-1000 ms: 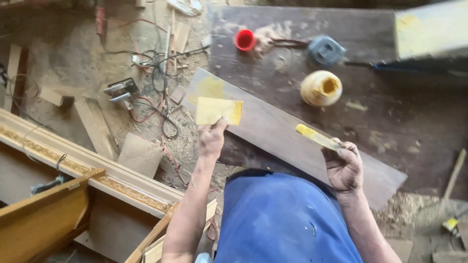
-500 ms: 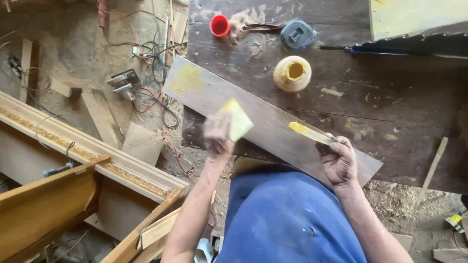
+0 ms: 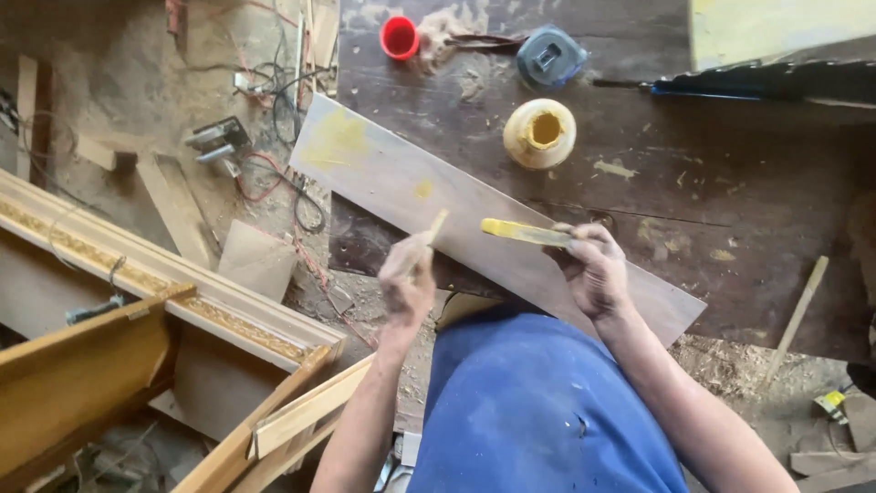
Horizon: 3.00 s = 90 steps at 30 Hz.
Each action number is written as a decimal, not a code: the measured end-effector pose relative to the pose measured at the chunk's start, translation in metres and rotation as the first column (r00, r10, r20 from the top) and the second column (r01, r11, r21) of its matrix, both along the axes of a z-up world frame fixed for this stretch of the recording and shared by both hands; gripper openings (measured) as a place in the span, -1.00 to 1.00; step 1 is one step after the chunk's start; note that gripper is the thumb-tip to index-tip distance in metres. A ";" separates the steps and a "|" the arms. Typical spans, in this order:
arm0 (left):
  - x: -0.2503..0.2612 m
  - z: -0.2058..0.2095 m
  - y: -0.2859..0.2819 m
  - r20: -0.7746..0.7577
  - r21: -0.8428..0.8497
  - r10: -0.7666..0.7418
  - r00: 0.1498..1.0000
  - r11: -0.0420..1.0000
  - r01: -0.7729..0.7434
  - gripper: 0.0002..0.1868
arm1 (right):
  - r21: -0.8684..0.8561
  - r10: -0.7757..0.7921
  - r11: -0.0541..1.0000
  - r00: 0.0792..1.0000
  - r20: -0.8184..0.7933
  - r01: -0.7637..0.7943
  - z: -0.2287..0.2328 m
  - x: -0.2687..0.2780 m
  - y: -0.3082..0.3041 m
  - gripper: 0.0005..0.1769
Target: Applying wood filler to a wooden board using a small stick to scoop and a scraper to spread it evenly.
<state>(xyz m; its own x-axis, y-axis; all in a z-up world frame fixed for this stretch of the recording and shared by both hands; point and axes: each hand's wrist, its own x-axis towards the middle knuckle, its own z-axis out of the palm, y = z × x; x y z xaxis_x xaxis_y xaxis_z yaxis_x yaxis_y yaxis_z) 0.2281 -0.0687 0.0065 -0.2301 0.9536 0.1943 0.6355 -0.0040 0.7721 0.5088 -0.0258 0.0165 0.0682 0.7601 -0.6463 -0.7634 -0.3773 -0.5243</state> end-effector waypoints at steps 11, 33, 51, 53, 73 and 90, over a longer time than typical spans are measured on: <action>-0.046 0.011 -0.021 0.197 -0.311 0.517 0.833 0.839 -0.447 -0.73 | 0.134 0.292 0.920 0.873 0.390 -0.368 0.003 -0.082 0.040 -0.90; -0.025 -0.009 0.017 0.698 -0.438 0.551 0.457 0.833 -0.337 -0.84 | 0.023 0.313 0.893 0.657 0.686 -0.450 0.054 -0.068 0.011 -0.79; -0.011 0.036 0.042 0.346 -0.502 0.453 0.822 0.829 -0.246 -0.81 | 0.293 -0.259 0.360 0.207 0.944 -0.886 0.049 -0.033 0.004 -0.66; -0.011 0.066 0.049 0.316 -0.532 0.442 0.839 0.815 -0.230 -0.74 | 0.304 -0.081 0.526 0.309 0.948 -0.794 0.061 -0.018 0.001 -0.69; -0.036 0.007 0.042 0.492 -0.489 0.508 0.707 0.833 -0.259 -0.90 | 0.078 0.006 0.996 0.883 0.470 -0.048 -0.029 0.073 -0.051 -0.88; -0.019 0.065 0.085 0.106 -0.571 0.250 0.962 0.808 -0.147 -0.78 | 0.093 0.004 0.995 0.922 0.387 -0.043 -0.041 0.078 -0.054 -0.86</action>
